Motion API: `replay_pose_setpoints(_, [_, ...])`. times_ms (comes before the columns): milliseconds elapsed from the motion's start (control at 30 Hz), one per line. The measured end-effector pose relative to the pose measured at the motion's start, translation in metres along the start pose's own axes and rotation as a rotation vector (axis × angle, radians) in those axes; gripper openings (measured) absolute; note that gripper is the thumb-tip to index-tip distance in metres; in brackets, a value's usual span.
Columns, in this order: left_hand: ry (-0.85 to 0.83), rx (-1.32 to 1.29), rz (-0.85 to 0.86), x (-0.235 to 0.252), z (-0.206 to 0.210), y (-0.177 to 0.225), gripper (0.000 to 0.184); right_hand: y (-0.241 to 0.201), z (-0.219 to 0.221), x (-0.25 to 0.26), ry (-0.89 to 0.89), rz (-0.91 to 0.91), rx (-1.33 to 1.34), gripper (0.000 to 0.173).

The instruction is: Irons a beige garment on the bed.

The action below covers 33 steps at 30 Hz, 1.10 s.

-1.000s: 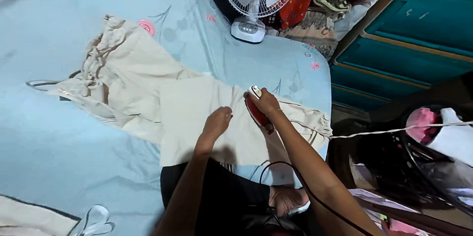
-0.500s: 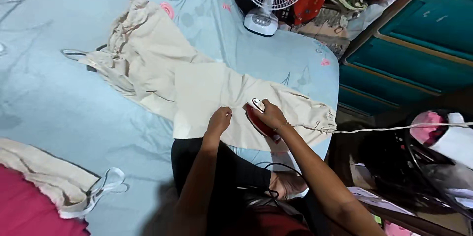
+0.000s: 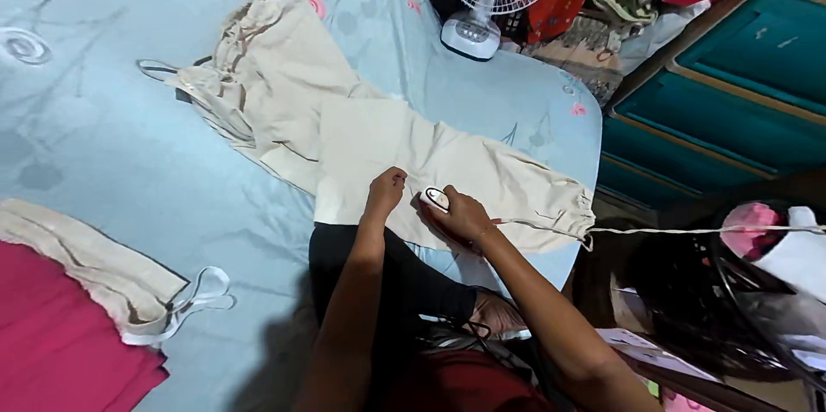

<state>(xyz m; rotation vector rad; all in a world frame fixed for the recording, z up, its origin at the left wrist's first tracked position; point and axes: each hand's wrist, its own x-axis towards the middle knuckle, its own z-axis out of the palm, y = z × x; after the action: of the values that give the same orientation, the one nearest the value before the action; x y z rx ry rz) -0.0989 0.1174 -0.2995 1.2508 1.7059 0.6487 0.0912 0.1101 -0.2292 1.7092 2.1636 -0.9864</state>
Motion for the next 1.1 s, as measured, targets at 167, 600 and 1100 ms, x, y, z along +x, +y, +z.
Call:
replay_pose_setpoints(167, [-0.004, -0.023, -0.001, 0.004, -0.003, -0.002, 0.027, 0.010, 0.004, -0.012, -0.134, -0.125, -0.124, 0.059])
replay_pose_setpoints(600, [0.005, 0.153, 0.108, -0.003, 0.004, 0.003, 0.028, 0.071, -0.001, -0.064, -0.105, -0.144, -0.149, 0.058])
replay_pose_setpoints(1100, [-0.497, 0.800, 0.522, -0.053, 0.326, 0.186, 0.087, 0.320, -0.029, -0.271, 0.860, 0.397, 0.255, 0.053])
